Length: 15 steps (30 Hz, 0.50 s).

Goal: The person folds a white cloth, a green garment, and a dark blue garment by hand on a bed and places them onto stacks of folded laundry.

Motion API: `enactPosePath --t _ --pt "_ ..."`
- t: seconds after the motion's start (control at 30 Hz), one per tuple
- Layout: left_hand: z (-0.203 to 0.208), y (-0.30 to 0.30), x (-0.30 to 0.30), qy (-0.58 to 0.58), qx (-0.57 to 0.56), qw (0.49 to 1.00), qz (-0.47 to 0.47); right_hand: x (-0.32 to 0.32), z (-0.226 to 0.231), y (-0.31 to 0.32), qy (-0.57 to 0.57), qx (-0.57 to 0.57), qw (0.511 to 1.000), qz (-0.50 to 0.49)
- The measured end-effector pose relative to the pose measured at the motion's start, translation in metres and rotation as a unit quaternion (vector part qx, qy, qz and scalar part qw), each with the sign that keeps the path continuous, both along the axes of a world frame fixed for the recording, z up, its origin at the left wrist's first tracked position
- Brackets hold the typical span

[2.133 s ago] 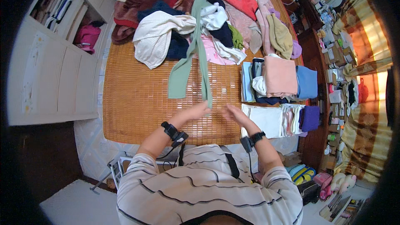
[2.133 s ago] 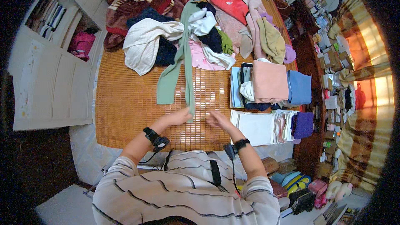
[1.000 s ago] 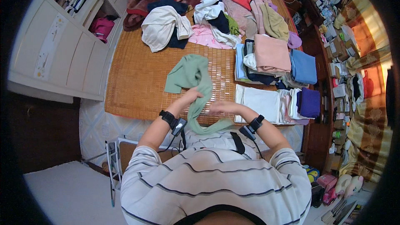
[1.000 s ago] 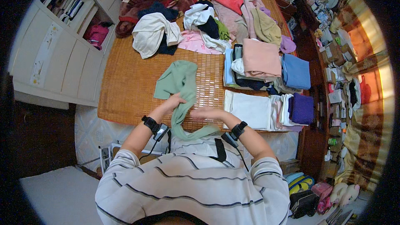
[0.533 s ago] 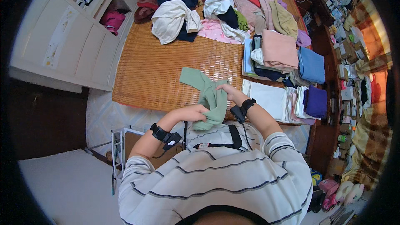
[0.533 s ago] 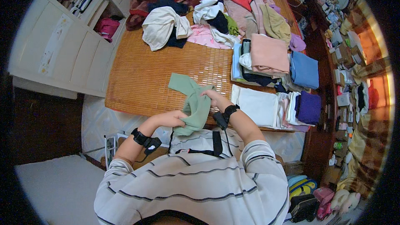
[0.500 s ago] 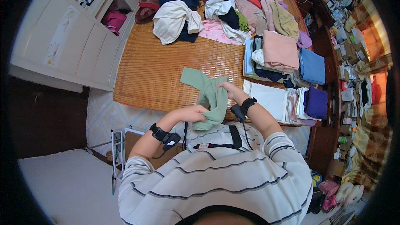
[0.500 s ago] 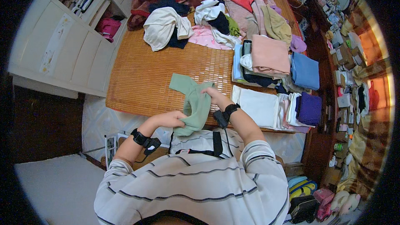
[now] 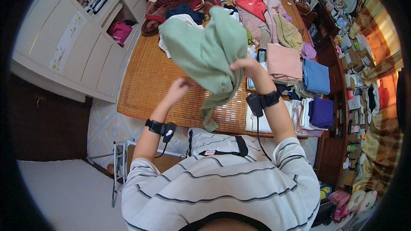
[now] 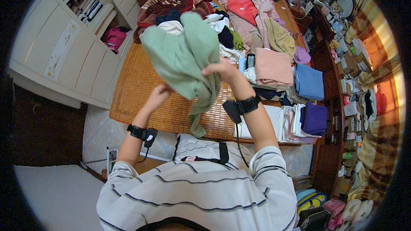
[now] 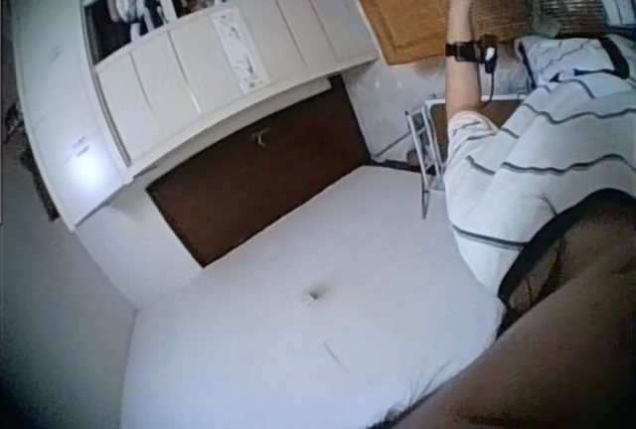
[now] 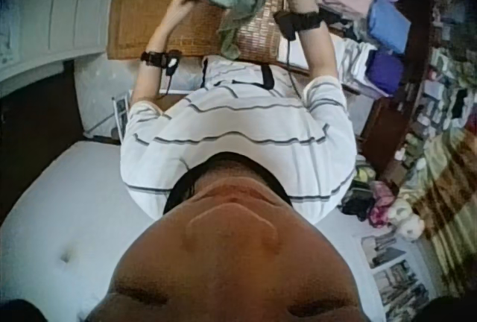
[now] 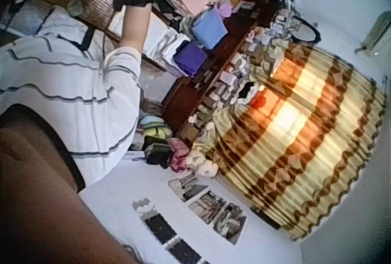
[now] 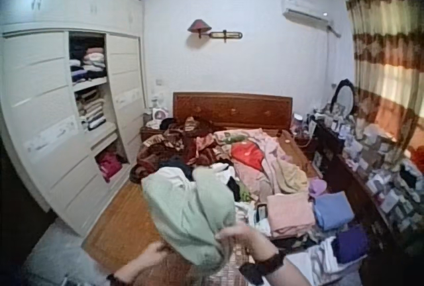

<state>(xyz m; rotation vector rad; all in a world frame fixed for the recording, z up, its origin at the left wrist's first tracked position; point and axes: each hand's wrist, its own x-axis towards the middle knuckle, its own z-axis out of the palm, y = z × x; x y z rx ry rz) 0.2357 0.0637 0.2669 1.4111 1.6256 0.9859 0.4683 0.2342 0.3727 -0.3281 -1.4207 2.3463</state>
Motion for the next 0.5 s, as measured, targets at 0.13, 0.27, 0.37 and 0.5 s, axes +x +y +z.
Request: enactPosePath --t 0.13,0.27,0.37,0.5 --pt "0.006 0.015 0.008 -0.383 0.033 0.897 0.216 0.025 -0.043 -0.023 -0.123 0.086 0.987 0.062" --pt "-0.006 0.013 0.019 -0.565 0.04 0.818 0.099 0.042 -0.09 -0.043 -0.193 0.108 0.967 0.127" --pt "-0.011 0.008 0.022 -0.565 0.018 0.825 0.01 0.056 -0.107 -0.049 -0.176 0.06 0.977 0.102" --pt "-0.027 0.006 0.018 -0.524 0.032 0.85 0.051 0.07 -0.11 -0.049 -0.2 0.054 0.977 0.058"
